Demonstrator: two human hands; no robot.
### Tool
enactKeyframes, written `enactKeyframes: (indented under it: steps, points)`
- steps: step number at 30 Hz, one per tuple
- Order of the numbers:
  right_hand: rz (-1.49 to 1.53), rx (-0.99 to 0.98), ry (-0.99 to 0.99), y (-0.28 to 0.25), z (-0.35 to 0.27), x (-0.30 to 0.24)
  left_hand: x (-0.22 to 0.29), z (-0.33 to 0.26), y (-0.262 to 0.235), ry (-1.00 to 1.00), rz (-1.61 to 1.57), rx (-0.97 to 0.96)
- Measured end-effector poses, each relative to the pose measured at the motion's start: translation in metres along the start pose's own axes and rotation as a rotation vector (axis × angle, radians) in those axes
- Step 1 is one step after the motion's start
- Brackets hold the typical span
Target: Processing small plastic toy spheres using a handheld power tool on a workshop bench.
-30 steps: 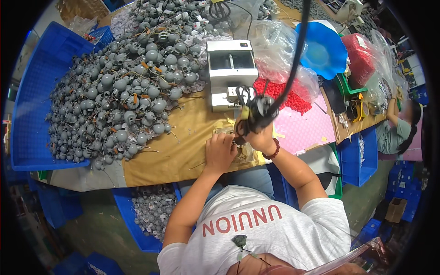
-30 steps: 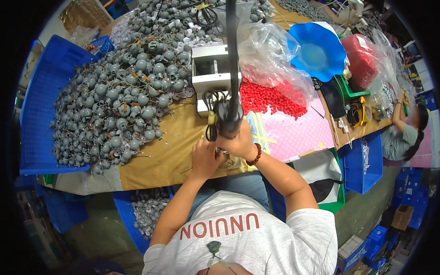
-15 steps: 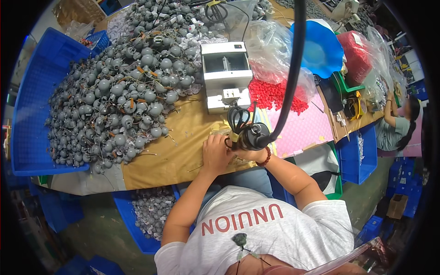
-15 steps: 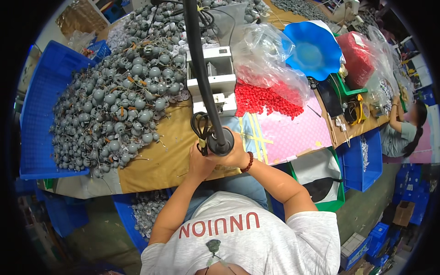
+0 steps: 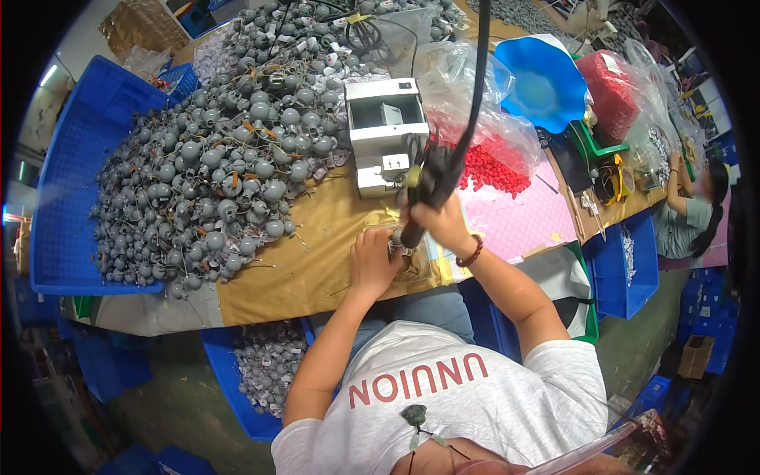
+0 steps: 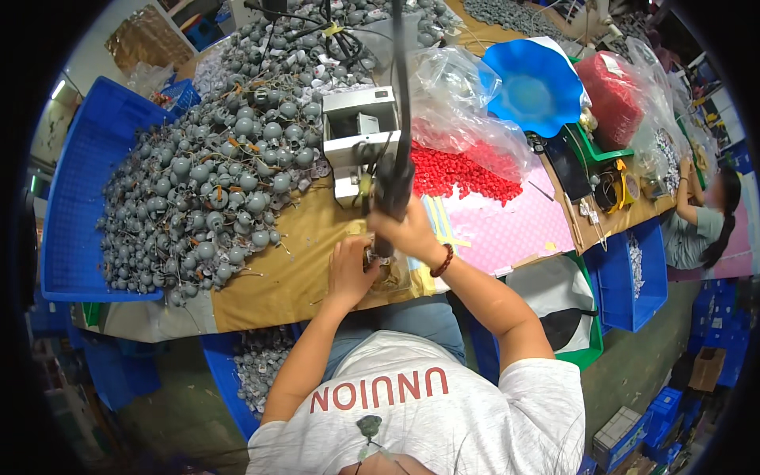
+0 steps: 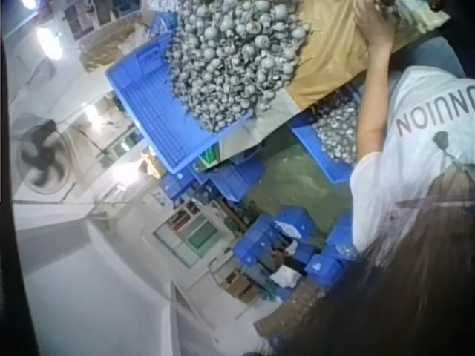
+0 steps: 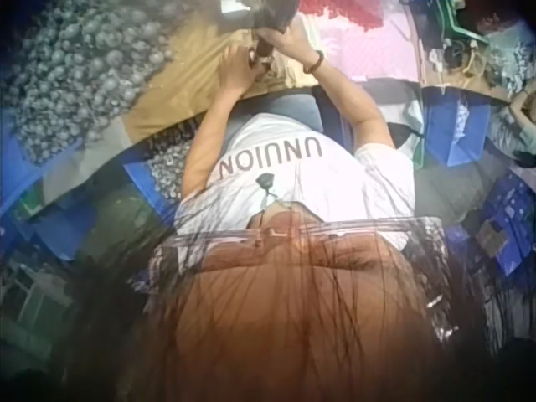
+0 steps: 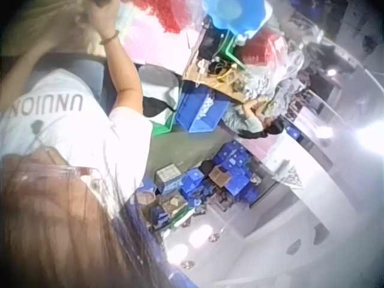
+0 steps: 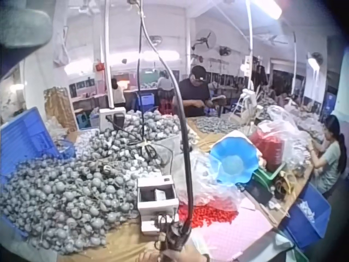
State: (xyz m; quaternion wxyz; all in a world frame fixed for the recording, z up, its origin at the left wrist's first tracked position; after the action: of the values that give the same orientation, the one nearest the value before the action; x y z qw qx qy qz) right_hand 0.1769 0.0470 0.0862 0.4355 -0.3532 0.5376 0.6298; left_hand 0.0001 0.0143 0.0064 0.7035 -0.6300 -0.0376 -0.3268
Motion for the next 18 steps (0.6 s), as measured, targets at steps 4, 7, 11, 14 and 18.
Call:
enactKeyframes:
  steps: [4,7,11,14,18]
  points:
    - [-0.056,0.365,0.019,-0.033,0.036,-0.009,0.001,-0.004,0.001,0.022,-0.017,0.019]
    - [-0.086,0.488,-0.022,-0.077,0.044,0.009,0.002,-0.007,0.002,0.065,-0.059,0.057]
    - [-0.647,0.297,-0.395,-0.056,0.005,0.009,0.0,-0.015,0.002,0.095,-0.055,0.135]
    - [-0.613,0.005,-0.146,-0.037,-0.039,0.041,0.002,-0.013,0.004,0.108,-0.058,0.149]
    - [-0.549,-0.013,0.064,-0.029,-0.047,0.075,0.001,-0.011,0.003,0.116,-0.065,0.128]
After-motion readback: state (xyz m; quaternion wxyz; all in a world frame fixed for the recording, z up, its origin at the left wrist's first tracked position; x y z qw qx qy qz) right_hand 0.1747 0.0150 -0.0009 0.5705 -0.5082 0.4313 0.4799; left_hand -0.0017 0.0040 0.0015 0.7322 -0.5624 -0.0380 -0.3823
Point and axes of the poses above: each hand's wrist, its own z-axis towards the middle knuckle, its own y-axis out of the palm, x = y × z, the point moved 1 cm from there along z, towards the middle knuckle, and after that the axes turned 10 degrees about z, right-handed, at the moved point
